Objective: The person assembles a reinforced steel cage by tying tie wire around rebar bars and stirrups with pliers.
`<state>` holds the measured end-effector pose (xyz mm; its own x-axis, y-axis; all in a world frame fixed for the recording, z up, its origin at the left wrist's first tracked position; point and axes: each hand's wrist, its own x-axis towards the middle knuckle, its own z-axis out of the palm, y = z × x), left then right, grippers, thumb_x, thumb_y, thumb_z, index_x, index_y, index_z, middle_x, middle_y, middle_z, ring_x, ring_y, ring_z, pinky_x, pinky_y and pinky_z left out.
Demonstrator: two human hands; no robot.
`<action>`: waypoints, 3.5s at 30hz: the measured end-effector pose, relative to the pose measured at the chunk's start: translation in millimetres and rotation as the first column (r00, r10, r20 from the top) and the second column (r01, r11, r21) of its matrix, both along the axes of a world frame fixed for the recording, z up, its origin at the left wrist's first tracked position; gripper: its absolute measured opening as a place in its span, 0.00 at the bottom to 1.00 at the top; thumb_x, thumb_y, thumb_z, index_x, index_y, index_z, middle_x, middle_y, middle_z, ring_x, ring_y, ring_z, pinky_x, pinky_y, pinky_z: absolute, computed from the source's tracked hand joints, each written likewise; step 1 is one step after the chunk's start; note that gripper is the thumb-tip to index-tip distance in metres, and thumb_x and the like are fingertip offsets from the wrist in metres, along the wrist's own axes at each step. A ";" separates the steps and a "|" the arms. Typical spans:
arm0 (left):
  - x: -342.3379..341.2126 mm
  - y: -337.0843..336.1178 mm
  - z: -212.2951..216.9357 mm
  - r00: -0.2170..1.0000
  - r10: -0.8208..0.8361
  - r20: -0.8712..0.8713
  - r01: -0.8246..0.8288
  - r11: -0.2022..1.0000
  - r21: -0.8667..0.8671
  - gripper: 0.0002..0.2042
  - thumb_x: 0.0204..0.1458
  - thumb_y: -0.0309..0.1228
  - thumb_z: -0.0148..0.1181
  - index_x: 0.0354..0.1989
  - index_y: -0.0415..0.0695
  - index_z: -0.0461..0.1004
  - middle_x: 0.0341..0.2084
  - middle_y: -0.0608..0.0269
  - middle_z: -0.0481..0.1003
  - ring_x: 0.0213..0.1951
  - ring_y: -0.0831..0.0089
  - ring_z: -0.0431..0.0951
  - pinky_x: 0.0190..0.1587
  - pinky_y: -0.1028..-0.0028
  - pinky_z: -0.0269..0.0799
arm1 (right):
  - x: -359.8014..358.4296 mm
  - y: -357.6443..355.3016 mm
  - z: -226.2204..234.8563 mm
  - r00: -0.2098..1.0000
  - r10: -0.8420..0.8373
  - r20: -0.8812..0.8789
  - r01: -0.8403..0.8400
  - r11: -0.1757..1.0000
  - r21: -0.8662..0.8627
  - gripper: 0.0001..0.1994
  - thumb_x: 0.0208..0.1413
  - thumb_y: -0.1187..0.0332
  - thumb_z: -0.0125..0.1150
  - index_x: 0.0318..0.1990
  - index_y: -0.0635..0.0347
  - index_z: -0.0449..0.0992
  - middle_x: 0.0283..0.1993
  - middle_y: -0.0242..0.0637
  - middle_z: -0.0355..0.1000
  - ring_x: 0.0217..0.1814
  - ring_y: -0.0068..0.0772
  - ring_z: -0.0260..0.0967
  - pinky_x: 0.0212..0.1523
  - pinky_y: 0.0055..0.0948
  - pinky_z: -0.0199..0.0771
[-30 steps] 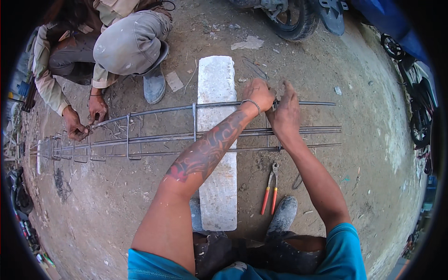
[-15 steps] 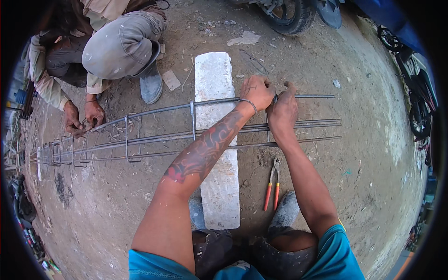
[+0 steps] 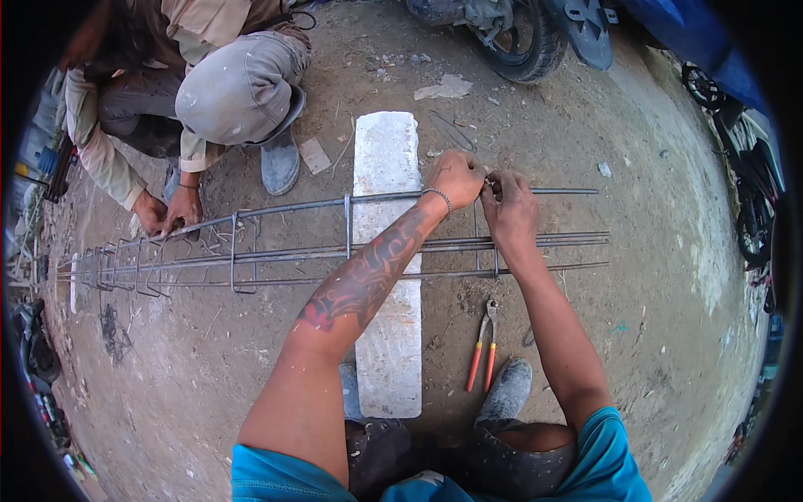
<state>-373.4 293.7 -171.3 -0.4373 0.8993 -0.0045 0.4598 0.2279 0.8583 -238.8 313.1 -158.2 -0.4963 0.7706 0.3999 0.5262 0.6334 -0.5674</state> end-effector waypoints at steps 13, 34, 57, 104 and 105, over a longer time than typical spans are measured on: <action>20.4 -20.0 5.8 0.976 0.154 -0.155 -0.143 0.987 0.077 0.13 0.49 0.38 0.56 0.24 0.39 0.79 0.19 0.49 0.76 0.24 0.55 0.76 0.29 0.63 0.69 | 7.3 58.6 23.6 0.989 0.106 -0.102 -0.147 0.646 -0.749 0.06 0.49 0.74 0.63 0.30 0.67 0.73 0.24 0.36 0.74 0.24 0.24 0.72 0.24 0.23 0.73; 5.1 -18.3 2.9 0.996 0.003 -0.087 0.002 0.998 0.059 0.14 0.54 0.35 0.54 0.29 0.34 0.78 0.25 0.58 0.80 0.28 0.77 0.77 0.35 0.78 0.69 | 195.5 -125.2 -127.0 0.607 0.274 0.746 0.217 0.846 -0.488 0.26 0.47 0.47 0.61 0.41 0.63 0.71 0.40 0.54 0.72 0.44 0.55 0.72 0.43 0.47 0.71; -1.7 -16.7 3.6 0.998 -0.033 0.054 0.028 0.996 0.080 0.14 0.53 0.34 0.55 0.27 0.33 0.78 0.24 0.57 0.80 0.27 0.74 0.77 0.33 0.75 0.70 | 191.2 -172.3 -163.9 0.902 0.175 0.394 -0.030 0.937 -0.347 0.12 0.46 0.71 0.58 0.37 0.68 0.67 0.41 0.53 0.64 0.49 0.51 0.65 0.46 0.43 0.67; 0.7 -30.5 6.7 0.999 -0.051 0.003 0.050 0.988 0.146 0.13 0.51 0.34 0.53 0.25 0.35 0.76 0.16 0.45 0.70 0.22 0.48 0.71 0.29 0.59 0.65 | -38.8 80.0 179.6 -0.077 0.082 0.994 -0.771 0.627 -0.112 0.07 0.46 0.66 0.63 0.33 0.54 0.79 0.39 0.31 0.70 0.47 0.28 0.66 0.58 0.34 0.57; -0.4 -31.8 4.9 0.999 -0.053 0.013 0.050 0.984 0.172 0.13 0.51 0.34 0.53 0.25 0.35 0.76 0.16 0.44 0.70 0.22 0.48 0.71 0.29 0.59 0.65 | -41.1 78.3 179.4 -0.057 0.060 0.997 -0.798 0.597 -0.082 0.07 0.45 0.67 0.64 0.34 0.54 0.78 0.39 0.32 0.69 0.46 0.28 0.67 0.57 0.34 0.59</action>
